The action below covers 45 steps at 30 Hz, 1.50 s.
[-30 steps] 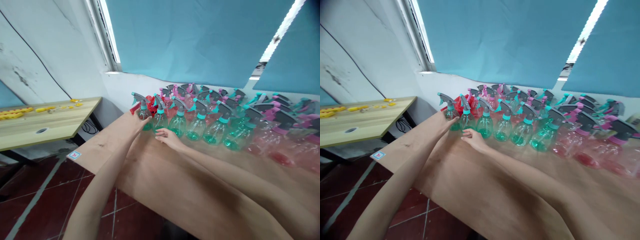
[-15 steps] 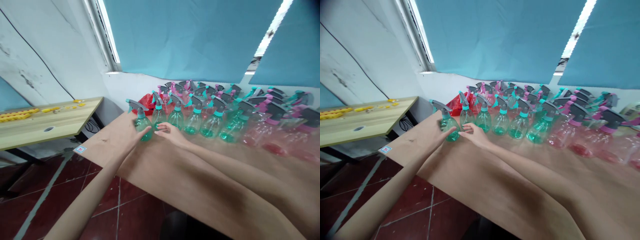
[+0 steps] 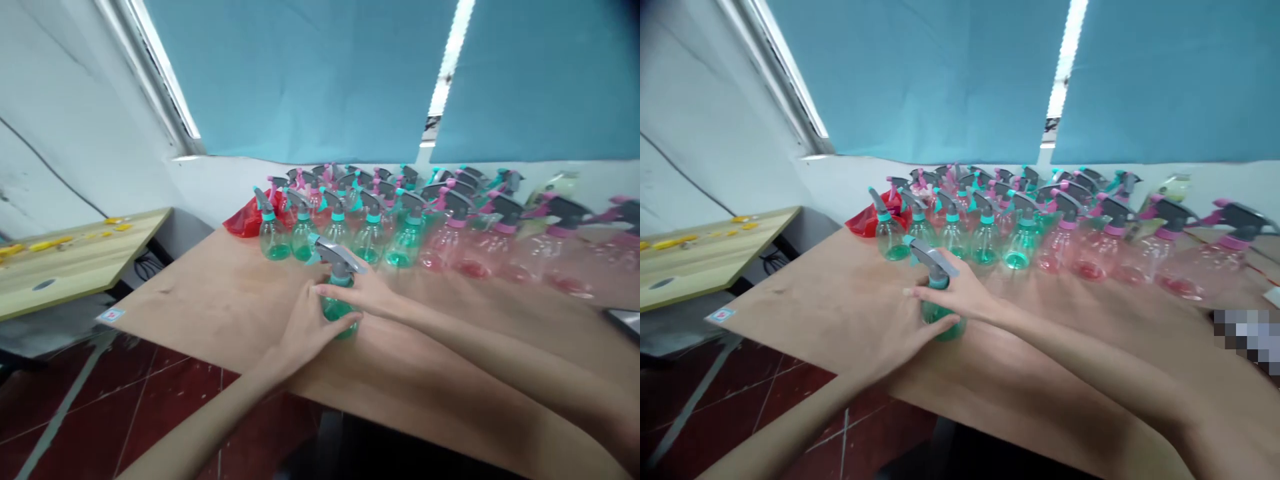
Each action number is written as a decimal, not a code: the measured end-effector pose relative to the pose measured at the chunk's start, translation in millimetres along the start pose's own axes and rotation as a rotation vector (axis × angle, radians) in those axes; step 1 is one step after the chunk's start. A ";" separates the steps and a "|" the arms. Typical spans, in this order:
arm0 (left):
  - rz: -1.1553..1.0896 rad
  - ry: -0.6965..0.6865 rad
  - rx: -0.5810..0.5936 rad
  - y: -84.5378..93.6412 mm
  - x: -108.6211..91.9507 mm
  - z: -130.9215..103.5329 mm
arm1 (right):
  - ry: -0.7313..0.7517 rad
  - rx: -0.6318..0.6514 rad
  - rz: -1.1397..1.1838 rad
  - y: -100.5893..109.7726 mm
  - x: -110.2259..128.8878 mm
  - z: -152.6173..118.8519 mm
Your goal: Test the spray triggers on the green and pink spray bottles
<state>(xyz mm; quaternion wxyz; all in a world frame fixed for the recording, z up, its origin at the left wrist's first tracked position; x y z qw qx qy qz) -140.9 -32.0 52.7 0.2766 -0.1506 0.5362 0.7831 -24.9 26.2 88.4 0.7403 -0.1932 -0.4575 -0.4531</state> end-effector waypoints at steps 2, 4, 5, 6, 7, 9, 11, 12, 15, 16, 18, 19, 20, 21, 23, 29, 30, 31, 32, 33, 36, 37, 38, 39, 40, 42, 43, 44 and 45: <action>-0.006 -0.083 0.064 -17.5 -24.9 3.3 | 0.003 -0.033 -0.009 20.1 1.8 -14.5; -0.046 -0.146 0.121 -36.7 -44.5 7.8 | 0.005 -0.060 -0.006 40.9 4.4 -27.9; -0.064 -0.170 0.137 -46.3 -52.6 10.4 | 0.006 -0.068 0.001 51.3 6.3 -34.3; -0.085 -0.195 0.147 -55.8 -60.1 13.3 | 0.009 -0.078 0.011 62.0 8.7 -40.7; -0.105 -0.224 0.152 -65.1 -67.6 16.3 | 0.011 -0.091 0.018 72.9 11.4 -47.1; -0.147 -0.296 0.169 -83.5 -83.4 22.2 | 0.007 -0.118 0.038 94.8 17.4 -60.0; -0.197 -0.359 0.198 -101.4 -100.1 27.6 | -0.003 -0.144 0.058 115.9 23.3 -72.8; -0.222 -0.381 0.212 -109.8 -108.5 30.0 | -0.014 -0.157 0.059 125.8 25.8 -78.9; -0.275 -0.420 0.231 -131.6 -131.5 35.9 | -0.037 -0.200 0.069 152.1 31.5 -95.1; -0.282 -0.428 0.235 -137.7 -138.0 37.5 | -0.036 -0.219 0.068 159.6 33.1 -99.5; -0.291 -0.438 0.249 -148.0 -148.1 40.6 | -0.013 -0.254 0.055 172.1 36.1 -106.5; -0.296 -0.441 0.260 -152.2 -151.7 42.2 | 0.001 -0.264 0.042 176.9 37.2 -109.1; -0.300 -0.447 0.272 -155.7 -154.4 43.7 | 0.008 -0.268 0.029 180.7 37.5 -111.0; -0.302 -0.455 0.283 -158.5 -156.1 45.0 | 0.009 -0.266 0.028 183.5 37.2 -112.3; -0.292 -0.477 0.307 -162.1 -156.5 47.0 | 0.007 -0.263 0.053 187.2 35.9 -113.3; -0.197 -0.549 0.447 -162.1 -134.9 47.2 | 0.060 -0.270 0.006 191.0 38.6 -107.8; -0.148 -0.539 0.471 -161.3 -127.9 47.7 | 0.065 -0.271 -0.009 191.5 39.3 -106.6; -0.096 -0.515 0.484 -160.1 -120.2 49.0 | 0.062 -0.274 -0.014 192.2 39.3 -105.4; -0.045 -0.499 0.492 -158.6 -112.9 50.5 | 0.052 -0.282 -0.013 193.3 38.7 -104.6; 0.007 -0.493 0.500 -157.2 -106.4 51.9 | 0.037 -0.290 -0.006 194.5 37.7 -104.0; 0.156 -0.547 0.519 -154.8 -93.7 54.6 | -0.004 -0.294 0.010 197.8 34.2 -103.9; 0.202 -0.564 0.522 -154.8 -91.1 55.2 | -0.008 -0.296 0.008 199.0 33.7 -104.3; 0.243 -0.576 0.526 -155.1 -89.2 55.5 | -0.013 -0.296 0.004 200.0 33.5 -104.8; 0.276 -0.580 0.530 -155.6 -87.9 55.7 | -0.019 -0.297 -0.003 201.1 33.6 -105.3; 0.301 -0.581 0.533 -156.2 -87.1 55.7 | -0.028 -0.298 -0.016 202.0 33.9 -105.8; 0.325 -0.584 0.533 -157.0 -87.3 55.1 | -0.046 -0.292 -0.051 203.0 35.2 -106.4; 0.327 -0.587 0.530 -157.1 -87.8 54.8 | -0.051 -0.287 -0.068 203.2 36.1 -106.5; 0.325 -0.588 0.526 -157.0 -88.3 54.5 | -0.053 -0.285 -0.081 203.2 37.1 -106.5; 0.323 -0.590 0.523 -156.9 -88.6 54.2 | -0.054 -0.286 -0.093 203.2 38.0 -106.4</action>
Point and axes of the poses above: each hand's wrist, its own z-axis towards the middle knuckle, its own y-axis out of the back of the hand, x = y × z, the point moved 5 cm from there along z, towards the middle knuckle, and after that the axes turned 13 degrees about z, right-handed, at the moved point
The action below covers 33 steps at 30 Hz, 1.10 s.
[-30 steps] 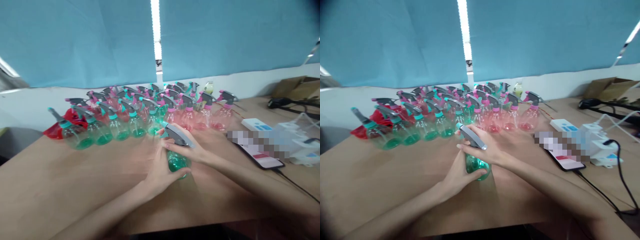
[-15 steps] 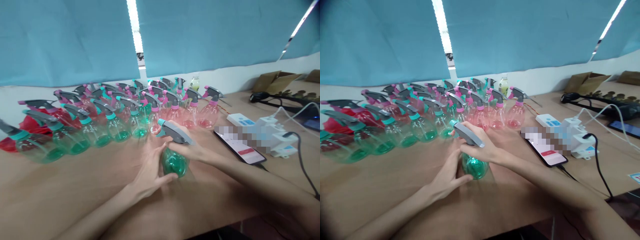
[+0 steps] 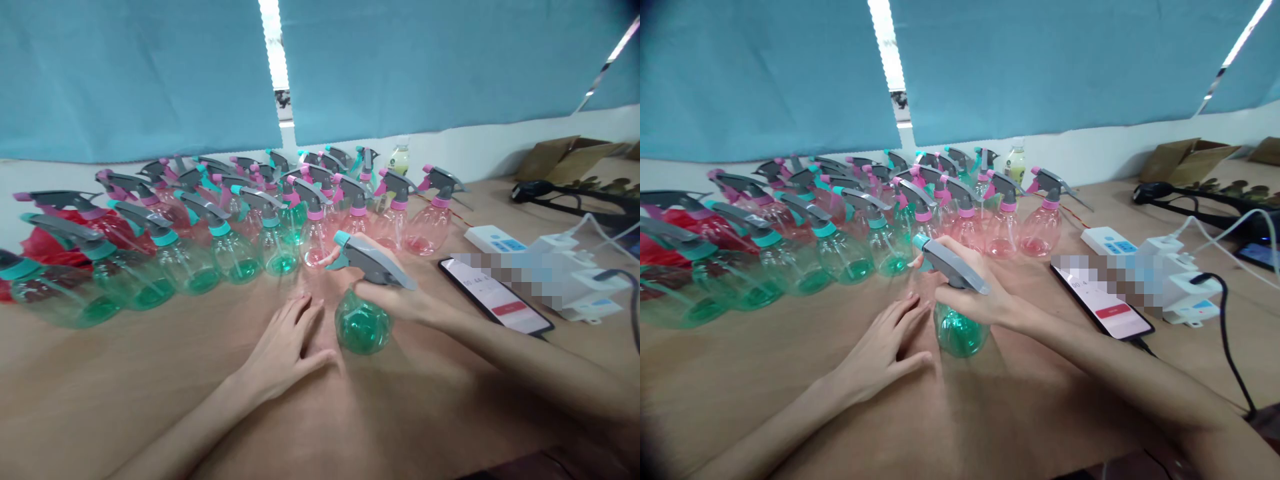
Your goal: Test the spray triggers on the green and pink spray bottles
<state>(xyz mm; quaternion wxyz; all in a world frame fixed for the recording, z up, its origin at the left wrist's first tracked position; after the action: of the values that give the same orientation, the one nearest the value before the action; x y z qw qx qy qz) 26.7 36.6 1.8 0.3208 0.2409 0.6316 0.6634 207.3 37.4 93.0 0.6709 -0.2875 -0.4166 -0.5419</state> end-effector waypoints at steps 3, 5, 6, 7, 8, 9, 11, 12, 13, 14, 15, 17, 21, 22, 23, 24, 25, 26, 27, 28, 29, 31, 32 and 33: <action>-0.002 -0.006 -0.003 0.3 -0.5 -0.9 | 0.001 -0.010 -0.012 -0.3 1.3 -0.4; 0.001 -0.011 -0.002 0.5 -0.8 -1.7 | 0.013 -0.021 -0.008 -0.2 1.3 -1.1; 0.003 -0.014 0.001 0.7 -0.9 -2.0 | 0.020 -0.025 -0.003 -0.1 1.1 -1.4; 0.006 -0.015 0.005 0.7 -1.0 -2.2 | 0.026 -0.025 0.001 0.0 0.8 -1.7; 0.008 -0.016 0.009 0.8 -1.0 -2.3 | 0.029 -0.024 0.002 0.1 0.6 -1.8; 0.010 -0.018 0.013 0.9 -0.9 -2.4 | 0.025 -0.020 -0.002 0.1 0.2 -1.8; 0.009 -0.024 0.010 1.5 -0.2 -2.3 | 0.012 -0.010 -0.006 -0.3 -0.1 -1.3; 0.007 -0.027 0.005 1.9 0.5 -2.3 | -0.002 -0.008 -0.006 -0.5 -0.2 -1.0; 0.002 -0.031 -0.003 2.3 1.2 -2.3 | -0.015 -0.009 -0.004 -0.6 -0.1 -0.7; -0.002 -0.035 -0.010 2.6 1.9 -2.4 | -0.027 -0.008 0.000 -0.8 0.0 -0.6; -0.005 -0.038 -0.017 2.7 2.7 -2.5 | -0.034 -0.005 0.001 -1.1 0.4 -0.6; -0.009 -0.043 -0.030 2.8 3.7 -2.7 | -0.028 -0.003 -0.005 -1.1 2.0 -0.9; -0.015 -0.041 -0.042 3.1 3.6 -3.0 | -0.034 -0.013 -0.042 1.1 3.7 -2.1; -0.017 -0.041 -0.037 3.1 3.2 -3.0 | -0.041 -0.016 -0.051 1.8 3.5 -2.4; -0.018 -0.040 -0.032 3.3 2.9 -3.0 | -0.044 -0.018 -0.057 2.3 3.3 -2.5; -0.019 -0.039 -0.028 3.4 2.7 -3.0 | -0.039 -0.019 -0.055 2.5 3.1 -2.7; -0.020 -0.037 -0.026 3.6 2.6 -3.0 | -0.032 -0.018 -0.048 2.4 2.7 -2.8; -0.022 -0.035 -0.027 3.7 2.6 -3.0 | -0.023 -0.018 -0.035 2.0 2.0 -3.0; -0.026 -0.034 -0.033 4.0 2.7 -3.1 | -0.016 -0.021 -0.019 1.6 1.0 -3.2; -0.031 -0.035 -0.041 4.2 2.7 -3.1 | -0.015 -0.028 -0.002 1.0 -0.5 -3.5; -0.036 -0.037 -0.048 4.4 2.7 -3.1 | -0.017 -0.036 0.016 0.4 -2.2 -3.8; -0.041 -0.041 -0.057 4.8 2.6 -3.0 | -0.020 -0.057 0.052 -0.9 -5.5 -4.3; -0.040 -0.042 -0.058 4.9 2.5 -2.8 | -0.022 -0.065 0.068 -1.7 -7.1 -4.4; -0.038 -0.042 -0.056 5.1 2.3 -2.6 | -0.024 -0.069 0.080 -2.5 -8.5 -4.4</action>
<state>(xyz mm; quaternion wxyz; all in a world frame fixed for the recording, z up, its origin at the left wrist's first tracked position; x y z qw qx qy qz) 22.7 36.6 6.5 0.3532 0.2339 0.6103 0.6694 205.3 37.2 83.3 0.6766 -0.3332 -0.3940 -0.5252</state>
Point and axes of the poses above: each hand's wrist, its own z-axis towards the middle knuckle, its own y-axis out of the back of the hand, x = y × z, the point moved 5 cm from there along z, towards the middle knuckle, and after that the axes turned 13 degrees about z, right-handed, at the moved point
